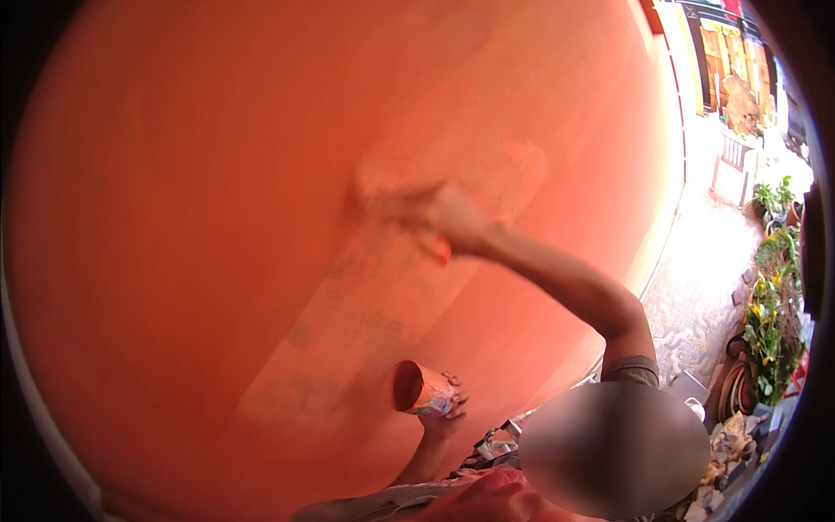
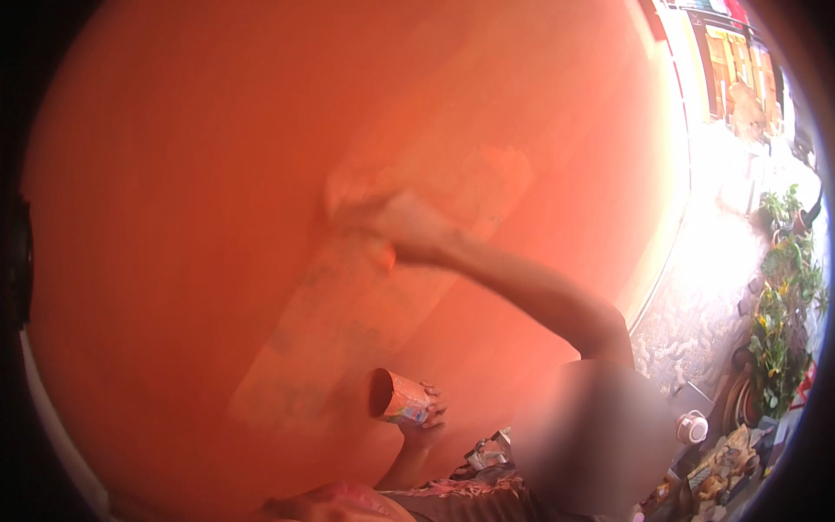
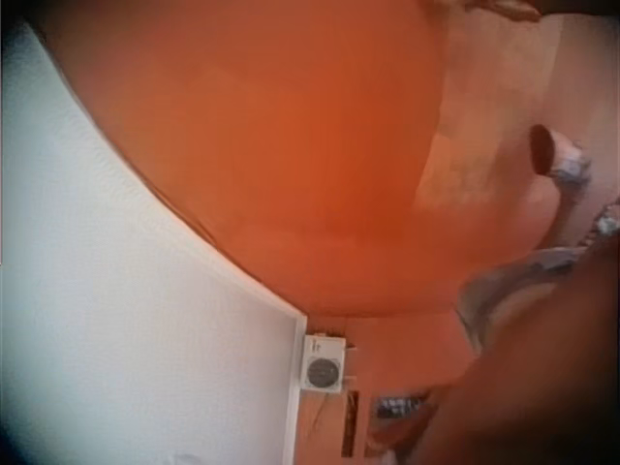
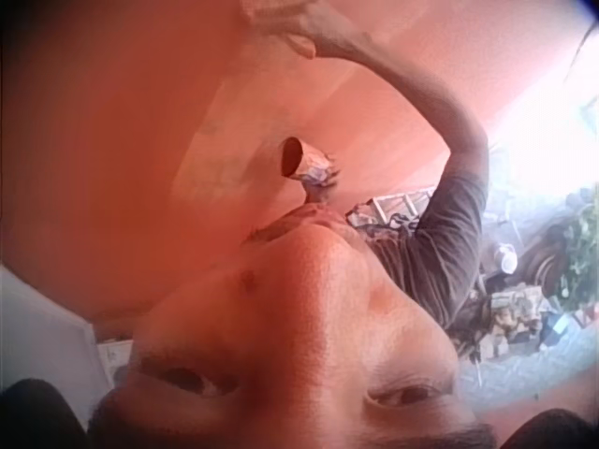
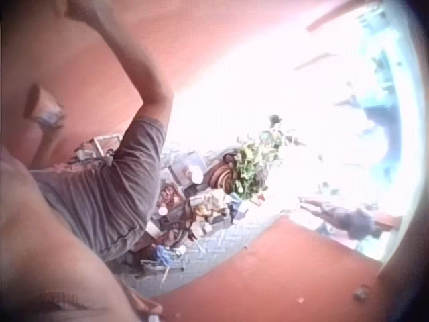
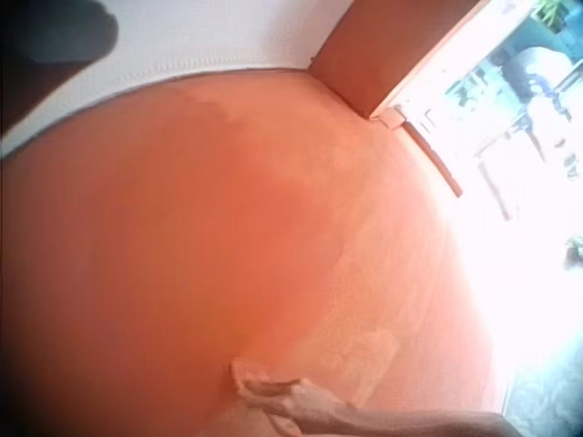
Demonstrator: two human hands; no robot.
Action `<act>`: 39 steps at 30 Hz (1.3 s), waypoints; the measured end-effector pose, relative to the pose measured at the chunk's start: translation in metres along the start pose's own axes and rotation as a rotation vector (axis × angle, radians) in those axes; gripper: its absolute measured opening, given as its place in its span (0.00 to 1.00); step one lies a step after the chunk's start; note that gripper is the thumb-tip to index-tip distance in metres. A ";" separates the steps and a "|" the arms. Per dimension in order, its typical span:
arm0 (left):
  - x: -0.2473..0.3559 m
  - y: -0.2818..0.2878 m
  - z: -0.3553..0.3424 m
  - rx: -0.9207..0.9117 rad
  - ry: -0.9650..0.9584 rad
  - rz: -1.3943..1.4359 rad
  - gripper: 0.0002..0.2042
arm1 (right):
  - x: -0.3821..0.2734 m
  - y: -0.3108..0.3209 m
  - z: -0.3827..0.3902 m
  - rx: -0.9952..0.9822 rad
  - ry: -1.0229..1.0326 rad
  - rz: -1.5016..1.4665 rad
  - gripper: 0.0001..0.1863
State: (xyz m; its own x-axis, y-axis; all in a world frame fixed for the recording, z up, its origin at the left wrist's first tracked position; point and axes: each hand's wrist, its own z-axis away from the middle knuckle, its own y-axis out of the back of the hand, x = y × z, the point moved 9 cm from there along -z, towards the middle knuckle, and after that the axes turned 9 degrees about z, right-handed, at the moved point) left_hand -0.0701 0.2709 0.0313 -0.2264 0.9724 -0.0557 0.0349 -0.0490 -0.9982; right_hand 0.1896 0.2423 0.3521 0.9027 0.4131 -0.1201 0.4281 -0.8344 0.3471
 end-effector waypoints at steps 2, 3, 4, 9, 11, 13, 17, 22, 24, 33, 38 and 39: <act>0.004 0.005 0.001 -0.008 0.044 0.015 0.28 | -0.035 -0.055 0.004 -0.324 0.002 -0.273 0.19; 0.007 0.011 -0.004 0.015 0.031 0.011 0.28 | -0.030 -0.059 0.004 -0.321 -0.049 -0.324 0.16; 0.006 0.016 -0.011 -0.002 0.034 0.016 0.27 | -0.023 -0.056 0.002 -0.273 -0.034 -0.410 0.14; -0.007 0.023 -0.044 -0.048 0.038 0.019 0.24 | 0.127 0.033 0.020 0.171 -0.156 -0.696 0.09; -0.012 0.014 -0.046 -0.070 0.048 0.030 0.25 | 0.195 0.094 0.034 0.342 -0.248 -0.526 0.09; -0.014 0.007 -0.046 -0.053 0.039 0.013 0.23 | 0.245 0.150 0.047 0.440 -0.341 -0.457 0.09; -0.018 -0.002 -0.040 -0.048 0.031 0.018 0.23 | 0.288 0.247 0.049 0.688 -0.459 0.072 0.07; -0.020 -0.005 -0.042 -0.038 0.039 0.030 0.23 | 0.210 0.205 0.016 0.522 -0.204 0.377 0.18; -0.021 -0.004 -0.043 -0.034 0.044 0.033 0.23 | 0.149 0.154 0.024 0.410 -0.175 0.431 0.27; -0.030 -0.018 -0.049 -0.020 0.071 0.047 0.23 | 0.134 0.150 0.008 0.205 -0.352 -0.469 0.09; -0.048 -0.049 -0.051 -0.078 0.050 -0.006 0.25 | 0.242 0.297 0.021 0.683 -0.563 -0.197 0.08; -0.048 -0.049 -0.050 -0.072 0.037 0.002 0.25 | 0.236 0.311 0.014 0.664 -0.432 0.114 0.08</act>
State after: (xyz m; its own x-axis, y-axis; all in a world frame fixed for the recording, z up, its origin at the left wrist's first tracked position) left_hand -0.0124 0.2381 0.0836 -0.1904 0.9802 -0.0550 0.1050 -0.0354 -0.9938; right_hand 0.5365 0.0754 0.4185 0.8213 0.2481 -0.5137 0.1458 -0.9619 -0.2314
